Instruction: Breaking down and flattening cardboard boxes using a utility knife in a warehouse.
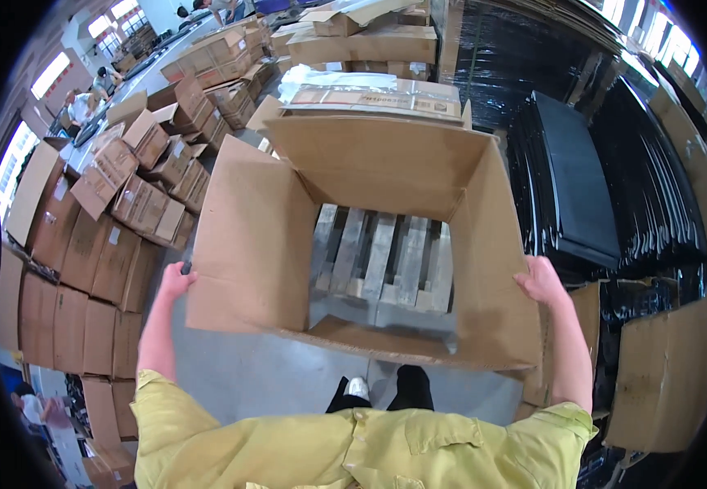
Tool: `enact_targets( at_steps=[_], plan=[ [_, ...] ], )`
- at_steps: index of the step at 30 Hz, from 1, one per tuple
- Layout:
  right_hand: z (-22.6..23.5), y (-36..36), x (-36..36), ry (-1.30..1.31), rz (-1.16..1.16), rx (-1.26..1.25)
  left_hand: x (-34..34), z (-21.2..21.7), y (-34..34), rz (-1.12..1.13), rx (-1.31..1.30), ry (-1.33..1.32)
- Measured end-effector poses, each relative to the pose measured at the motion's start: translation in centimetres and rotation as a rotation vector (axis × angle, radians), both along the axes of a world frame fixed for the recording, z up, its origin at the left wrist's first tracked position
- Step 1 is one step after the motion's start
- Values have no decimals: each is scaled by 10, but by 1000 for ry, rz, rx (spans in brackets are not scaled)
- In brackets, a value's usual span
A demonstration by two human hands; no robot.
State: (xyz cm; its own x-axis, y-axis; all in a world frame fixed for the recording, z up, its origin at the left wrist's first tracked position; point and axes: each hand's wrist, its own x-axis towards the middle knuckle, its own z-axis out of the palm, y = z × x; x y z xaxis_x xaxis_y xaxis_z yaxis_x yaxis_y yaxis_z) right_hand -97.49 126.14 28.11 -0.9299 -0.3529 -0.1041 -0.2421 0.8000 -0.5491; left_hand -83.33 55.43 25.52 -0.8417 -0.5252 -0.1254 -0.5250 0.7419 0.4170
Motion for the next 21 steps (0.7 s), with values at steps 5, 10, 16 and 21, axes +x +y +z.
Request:
enact_targets(
  at_steps=[5, 10, 16, 21],
  plan=[
    [77, -25, 81, -31, 31, 115, 96, -70, 4, 354, 482, 331],
    [104, -71, 144, -11, 444, 330, 103, -84, 47, 607, 769, 388],
    [68, -100, 197, -255, 669, 526, 57, -52, 127, 728, 1037, 574],
    [5, -78, 204, -193, 630, 556, 14, -95, 155, 593, 1178, 500]
  ],
)
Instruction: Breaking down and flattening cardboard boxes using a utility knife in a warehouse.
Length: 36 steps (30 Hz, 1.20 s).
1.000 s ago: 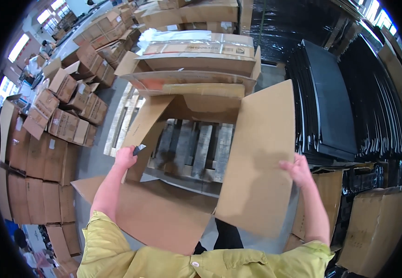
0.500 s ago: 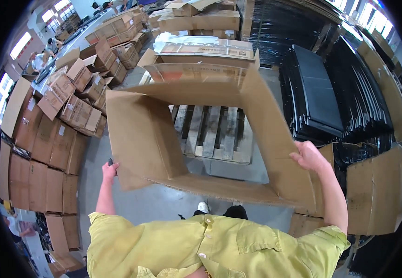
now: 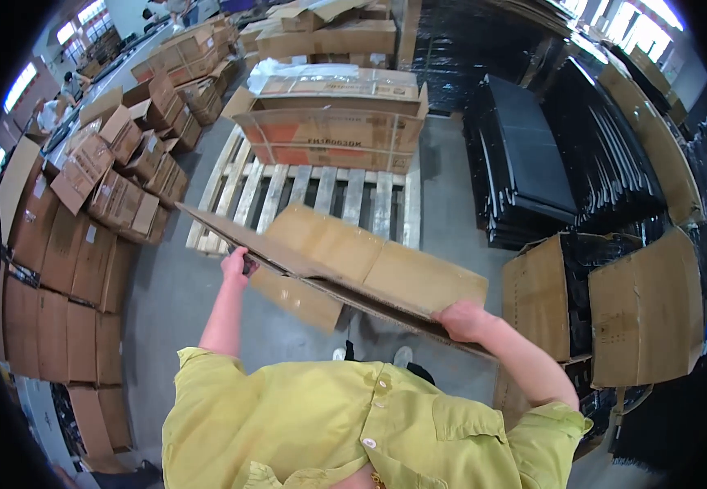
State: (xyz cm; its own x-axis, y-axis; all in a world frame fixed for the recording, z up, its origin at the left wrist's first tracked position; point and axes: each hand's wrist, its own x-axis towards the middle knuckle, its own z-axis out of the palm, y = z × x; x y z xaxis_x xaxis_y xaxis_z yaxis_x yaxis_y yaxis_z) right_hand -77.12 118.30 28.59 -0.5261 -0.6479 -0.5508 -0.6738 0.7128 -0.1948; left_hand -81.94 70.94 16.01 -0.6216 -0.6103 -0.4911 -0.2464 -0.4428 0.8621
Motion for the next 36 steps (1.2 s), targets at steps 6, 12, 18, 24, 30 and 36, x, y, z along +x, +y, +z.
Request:
enact_targets(
  at_steps=[6, 12, 18, 24, 30, 36],
  plan=[
    [-4, 7, 4, 69, -66, -65, -26, -24, 36, 37, 111, -154],
    [-11, 7, 15, 46, -72, 4, -38, -17, 47, 36, 18, -381],
    [-22, 12, 7, 73, -181, 27, -48, -67, 11, -19, 126, -292],
    [-42, 48, -8, 99, -407, -14, -41, -79, 46, -89, 363, -318],
    [-63, 93, -42, 106, -276, -31, 3, -88, 58, -51, 386, -221],
    [-21, 178, -83, 117, -385, -247, 24, -49, 100, -10, 385, -103]
  ],
)
